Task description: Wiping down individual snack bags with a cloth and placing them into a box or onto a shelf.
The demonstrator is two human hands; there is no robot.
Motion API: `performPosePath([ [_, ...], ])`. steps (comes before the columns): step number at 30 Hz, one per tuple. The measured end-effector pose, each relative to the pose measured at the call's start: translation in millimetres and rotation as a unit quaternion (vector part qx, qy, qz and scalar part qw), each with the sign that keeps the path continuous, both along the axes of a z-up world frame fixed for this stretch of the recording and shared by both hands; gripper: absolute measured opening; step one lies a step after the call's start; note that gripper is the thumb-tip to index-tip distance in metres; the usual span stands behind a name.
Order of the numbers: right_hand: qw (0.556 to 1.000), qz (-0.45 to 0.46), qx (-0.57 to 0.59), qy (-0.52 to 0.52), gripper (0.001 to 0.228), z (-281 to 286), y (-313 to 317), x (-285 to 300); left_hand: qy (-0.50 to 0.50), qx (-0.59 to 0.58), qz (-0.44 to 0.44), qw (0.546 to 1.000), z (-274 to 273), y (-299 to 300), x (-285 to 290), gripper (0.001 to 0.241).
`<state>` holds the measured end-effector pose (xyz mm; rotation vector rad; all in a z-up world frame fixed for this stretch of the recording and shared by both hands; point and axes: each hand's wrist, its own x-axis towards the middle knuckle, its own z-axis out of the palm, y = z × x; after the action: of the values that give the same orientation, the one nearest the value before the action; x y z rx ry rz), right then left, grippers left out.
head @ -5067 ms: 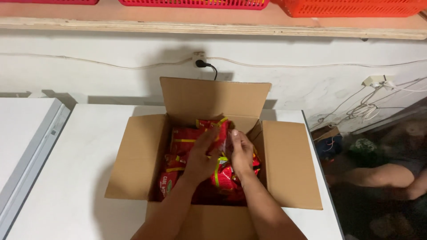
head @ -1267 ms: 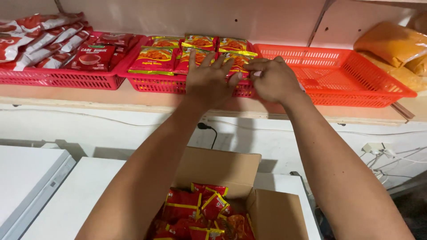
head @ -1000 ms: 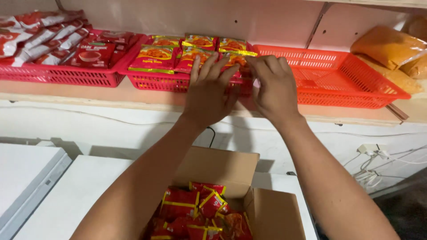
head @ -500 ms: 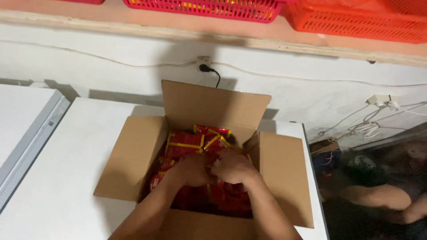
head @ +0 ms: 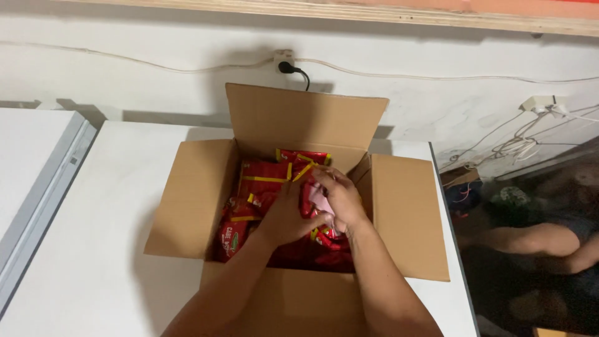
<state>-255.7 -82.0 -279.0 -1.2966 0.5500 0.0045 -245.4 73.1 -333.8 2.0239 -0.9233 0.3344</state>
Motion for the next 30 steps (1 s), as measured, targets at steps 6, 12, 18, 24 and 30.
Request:
performPosePath([
  [6, 0.968, -0.134, -0.061, -0.205, 0.029, -65.1, -25.6, 23.0, 0.481, -0.029, 0.072, 0.873, 26.4, 19.1, 20.0, 0.074],
  [12, 0.942, -0.079, -0.152, -0.289, 0.04, -27.1, -2.1, 2.8, 0.611, -0.363, -0.045, 0.702, -34.4, 18.3, 45.7, 0.049],
  [18, 0.862, -0.023, -0.374, -0.342, 0.042, -42.0, 14.1, 2.3, -0.044, 0.071, 0.081, 0.993, -81.9, 42.7, 44.9, 0.069],
  [24, 0.897, -0.164, -0.286, -0.294, 0.029, -43.6, 5.6, -3.8, 0.618, -0.512, -0.094, 0.589, -54.7, 23.2, 41.0, 0.038],
  [30, 0.871, -0.063, -0.329, -0.358, 0.016, -51.1, 5.5, -0.2, 0.199, -0.032, 0.082, 0.976, -50.5, 39.0, 35.3, 0.052],
])
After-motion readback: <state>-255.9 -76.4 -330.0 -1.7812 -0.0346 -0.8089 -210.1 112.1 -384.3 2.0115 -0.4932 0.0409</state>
